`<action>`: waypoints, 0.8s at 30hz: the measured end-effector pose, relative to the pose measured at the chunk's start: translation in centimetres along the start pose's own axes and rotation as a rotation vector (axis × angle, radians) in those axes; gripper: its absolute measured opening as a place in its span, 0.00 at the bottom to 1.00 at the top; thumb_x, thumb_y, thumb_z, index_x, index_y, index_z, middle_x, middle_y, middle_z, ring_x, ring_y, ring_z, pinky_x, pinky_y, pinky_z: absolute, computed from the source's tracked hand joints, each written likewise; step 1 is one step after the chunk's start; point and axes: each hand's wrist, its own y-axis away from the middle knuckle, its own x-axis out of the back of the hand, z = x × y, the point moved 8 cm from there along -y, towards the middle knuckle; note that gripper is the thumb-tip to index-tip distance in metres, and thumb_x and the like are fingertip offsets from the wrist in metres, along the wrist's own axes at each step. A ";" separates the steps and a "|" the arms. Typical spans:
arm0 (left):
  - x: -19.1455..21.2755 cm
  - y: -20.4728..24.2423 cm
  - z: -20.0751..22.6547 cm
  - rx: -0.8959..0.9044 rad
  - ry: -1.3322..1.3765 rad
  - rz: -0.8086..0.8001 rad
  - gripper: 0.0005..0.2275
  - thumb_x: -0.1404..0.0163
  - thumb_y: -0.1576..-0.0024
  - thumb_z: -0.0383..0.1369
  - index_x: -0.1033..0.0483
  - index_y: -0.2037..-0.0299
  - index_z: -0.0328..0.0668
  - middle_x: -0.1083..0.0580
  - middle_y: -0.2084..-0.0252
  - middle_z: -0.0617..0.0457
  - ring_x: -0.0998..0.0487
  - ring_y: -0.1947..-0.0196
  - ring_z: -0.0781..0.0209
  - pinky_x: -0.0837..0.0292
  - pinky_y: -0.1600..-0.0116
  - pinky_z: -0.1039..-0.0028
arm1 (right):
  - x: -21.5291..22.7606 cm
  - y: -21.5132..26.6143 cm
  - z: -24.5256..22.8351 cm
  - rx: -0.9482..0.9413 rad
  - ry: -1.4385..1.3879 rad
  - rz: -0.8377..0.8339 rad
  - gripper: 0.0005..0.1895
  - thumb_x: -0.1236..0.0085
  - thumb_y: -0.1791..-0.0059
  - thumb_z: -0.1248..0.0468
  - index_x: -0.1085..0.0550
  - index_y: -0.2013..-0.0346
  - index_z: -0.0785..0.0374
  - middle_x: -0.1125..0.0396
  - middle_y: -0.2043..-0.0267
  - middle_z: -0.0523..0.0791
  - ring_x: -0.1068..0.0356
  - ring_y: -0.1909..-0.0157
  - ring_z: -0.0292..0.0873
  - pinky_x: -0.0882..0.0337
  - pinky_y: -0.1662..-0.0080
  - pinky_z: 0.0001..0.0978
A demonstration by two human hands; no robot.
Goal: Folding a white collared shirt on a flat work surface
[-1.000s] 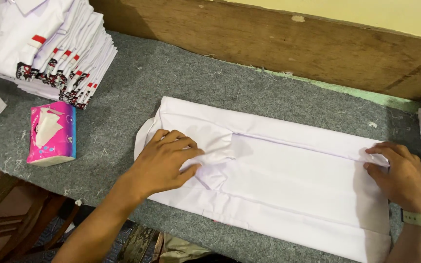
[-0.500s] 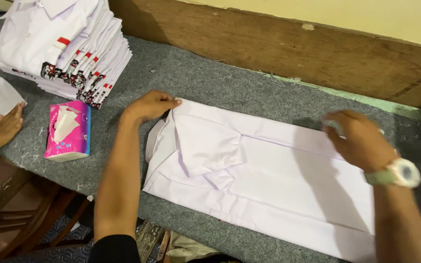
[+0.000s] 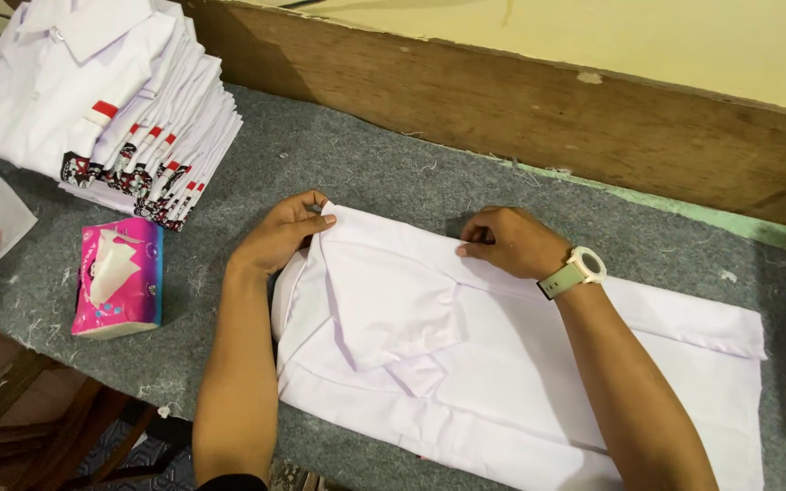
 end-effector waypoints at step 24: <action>-0.5 0.9 0.6 -0.061 0.016 0.006 0.08 0.44 0.40 0.29 0.28 0.54 0.41 0.23 0.74 0.52 0.22 0.77 0.67 0.28 0.69 0.80 | 2.6 3.1 4.9 -0.192 0.005 -0.007 0.14 0.43 0.53 0.60 0.19 0.57 0.64 0.22 0.57 0.57 0.25 0.49 0.66 0.30 0.48 0.56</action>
